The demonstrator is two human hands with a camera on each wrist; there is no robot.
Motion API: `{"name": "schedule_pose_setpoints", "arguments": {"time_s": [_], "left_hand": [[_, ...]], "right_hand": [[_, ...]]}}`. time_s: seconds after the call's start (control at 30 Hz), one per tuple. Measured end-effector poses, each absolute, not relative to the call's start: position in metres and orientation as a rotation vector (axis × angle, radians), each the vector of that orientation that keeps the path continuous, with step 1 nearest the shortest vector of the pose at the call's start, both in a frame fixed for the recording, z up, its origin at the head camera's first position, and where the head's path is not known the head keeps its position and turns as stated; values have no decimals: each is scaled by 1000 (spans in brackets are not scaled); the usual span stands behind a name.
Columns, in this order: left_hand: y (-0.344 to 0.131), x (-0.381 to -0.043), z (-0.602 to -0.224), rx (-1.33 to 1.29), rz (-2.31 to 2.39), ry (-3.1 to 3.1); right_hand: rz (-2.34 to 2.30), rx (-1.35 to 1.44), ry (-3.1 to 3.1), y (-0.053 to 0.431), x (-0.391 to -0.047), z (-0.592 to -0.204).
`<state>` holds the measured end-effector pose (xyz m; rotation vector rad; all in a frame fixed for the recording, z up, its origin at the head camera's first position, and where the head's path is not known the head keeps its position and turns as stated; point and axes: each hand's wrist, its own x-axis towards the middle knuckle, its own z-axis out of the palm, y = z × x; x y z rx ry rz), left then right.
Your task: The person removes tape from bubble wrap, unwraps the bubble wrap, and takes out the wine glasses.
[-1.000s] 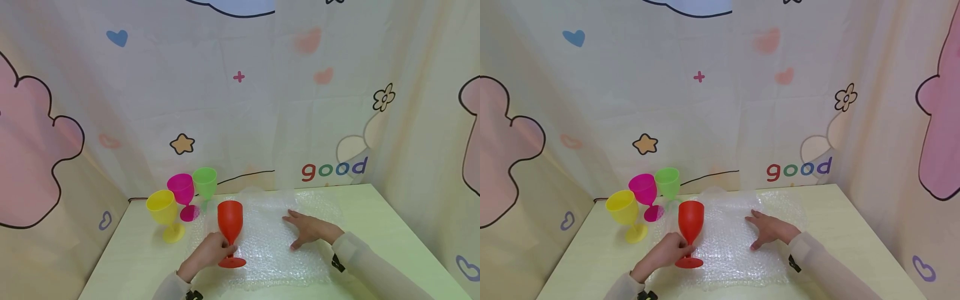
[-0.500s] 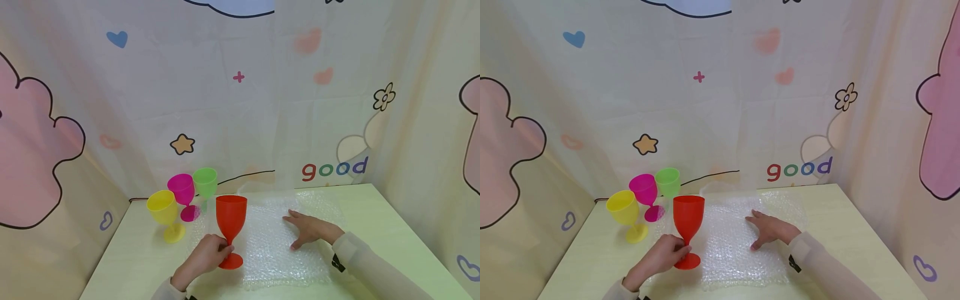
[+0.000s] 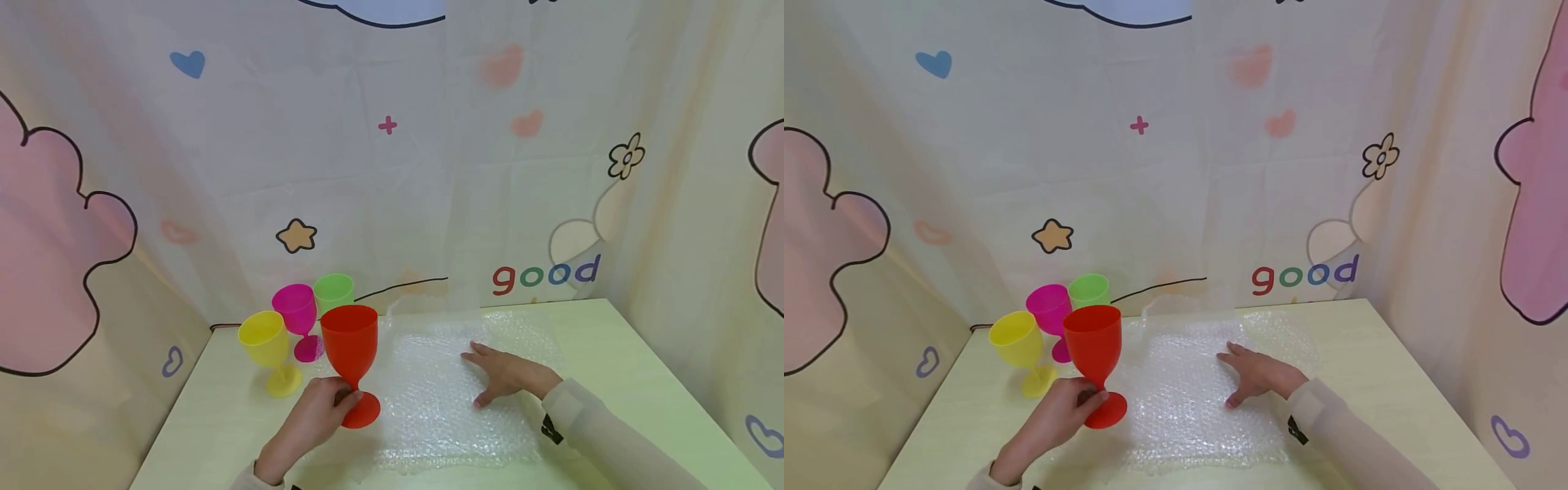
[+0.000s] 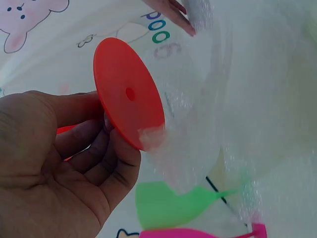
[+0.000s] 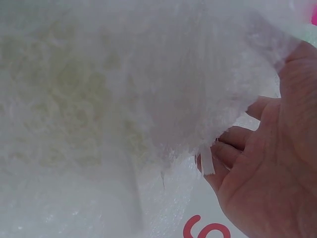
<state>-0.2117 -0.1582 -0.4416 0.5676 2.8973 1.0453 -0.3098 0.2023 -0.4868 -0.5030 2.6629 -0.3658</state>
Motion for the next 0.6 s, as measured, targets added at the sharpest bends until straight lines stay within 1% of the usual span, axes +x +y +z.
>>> {"name": "schedule_pose_setpoints", "arguments": {"time_s": [0.37, 0.6], "left_hand": [[-195, -206, -425, 380, 1118, 3147], [-223, -202, -430, 322, 1089, 3228]], "right_hand": [[-381, -527, 2673, 204, -307, -483], [-362, -555, 2684, 206, -307, -487]]}}
